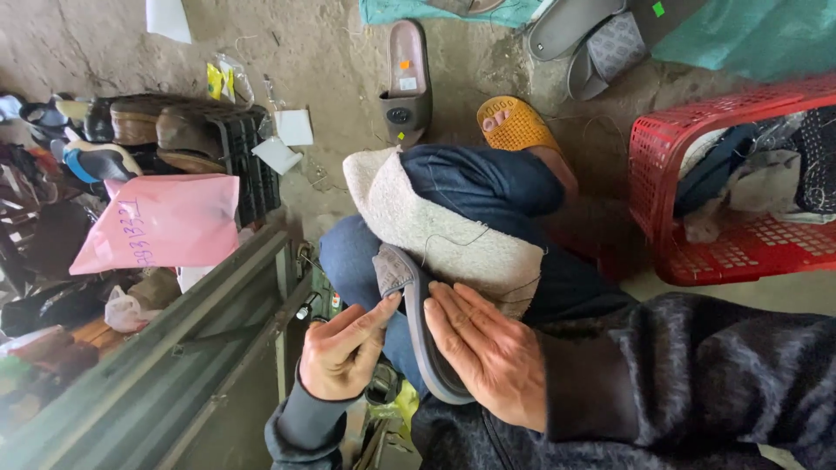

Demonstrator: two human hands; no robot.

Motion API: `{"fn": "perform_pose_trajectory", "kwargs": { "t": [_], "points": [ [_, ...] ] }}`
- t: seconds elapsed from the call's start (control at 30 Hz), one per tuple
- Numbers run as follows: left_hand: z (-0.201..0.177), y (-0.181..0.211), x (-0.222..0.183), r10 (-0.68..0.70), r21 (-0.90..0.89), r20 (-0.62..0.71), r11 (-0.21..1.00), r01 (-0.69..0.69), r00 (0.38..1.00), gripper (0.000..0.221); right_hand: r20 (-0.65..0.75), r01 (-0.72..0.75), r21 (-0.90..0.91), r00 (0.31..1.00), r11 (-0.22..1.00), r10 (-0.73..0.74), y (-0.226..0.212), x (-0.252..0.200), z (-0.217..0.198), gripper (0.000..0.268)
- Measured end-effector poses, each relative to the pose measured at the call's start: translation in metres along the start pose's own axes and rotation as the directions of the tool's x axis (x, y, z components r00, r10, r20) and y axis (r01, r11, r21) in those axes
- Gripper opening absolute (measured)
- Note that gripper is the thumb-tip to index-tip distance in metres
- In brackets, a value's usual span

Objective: The person is manually stitching the straps and soles of various sandals to repair them in a workshop environment.

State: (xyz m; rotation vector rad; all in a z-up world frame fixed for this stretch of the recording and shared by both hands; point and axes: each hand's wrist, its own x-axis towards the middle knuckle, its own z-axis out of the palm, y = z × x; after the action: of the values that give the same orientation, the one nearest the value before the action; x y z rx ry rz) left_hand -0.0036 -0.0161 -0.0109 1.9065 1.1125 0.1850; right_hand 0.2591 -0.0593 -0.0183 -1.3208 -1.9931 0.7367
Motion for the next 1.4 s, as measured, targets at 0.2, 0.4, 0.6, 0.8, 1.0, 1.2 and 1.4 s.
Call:
{"fn": "perform_pose_trajectory", "kwargs": {
  "t": [0.2,0.4,0.6,0.8,1.0,1.2,1.4],
  "points": [
    [0.003,0.017,0.015,0.129,0.246,-0.067,0.963,-0.109,0.989,0.036,0.018,0.056,-0.029,0.998,0.998,-0.056,0.004,-0.006,0.005,0.038],
    [0.013,0.011,0.005,-0.149,-0.241,-0.111,0.963,0.119,0.983,0.030,-0.005,0.104,0.008,0.995,0.995,-0.104,0.000,-0.009,0.011,0.040],
    [0.016,-0.015,-0.030,-0.194,-0.126,-0.252,0.978,0.167,0.948,0.025,0.275,0.122,0.138,0.949,0.983,-0.156,0.001,0.000,0.014,0.130],
    [0.017,-0.019,-0.024,-0.217,-0.121,-0.195,0.973,0.196,0.956,0.021,0.120,0.219,-0.079,0.971,0.973,-0.209,0.080,0.017,-0.039,0.022],
    [0.013,-0.018,-0.020,-0.074,-0.011,-0.226,0.997,0.073,0.971,0.035,-0.013,0.250,-0.181,0.967,0.951,-0.256,0.054,0.053,-0.026,0.020],
    [0.022,-0.004,-0.021,-0.099,0.056,-0.427,0.989,0.135,0.899,0.018,-0.035,0.244,0.003,0.969,0.970,-0.244,0.047,0.041,0.021,0.006],
    [0.028,-0.002,-0.016,-0.011,0.267,-0.448,0.952,0.146,0.894,0.019,0.331,-0.274,0.804,0.944,0.527,-0.014,0.021,0.049,-0.052,0.013]
  ]
}}
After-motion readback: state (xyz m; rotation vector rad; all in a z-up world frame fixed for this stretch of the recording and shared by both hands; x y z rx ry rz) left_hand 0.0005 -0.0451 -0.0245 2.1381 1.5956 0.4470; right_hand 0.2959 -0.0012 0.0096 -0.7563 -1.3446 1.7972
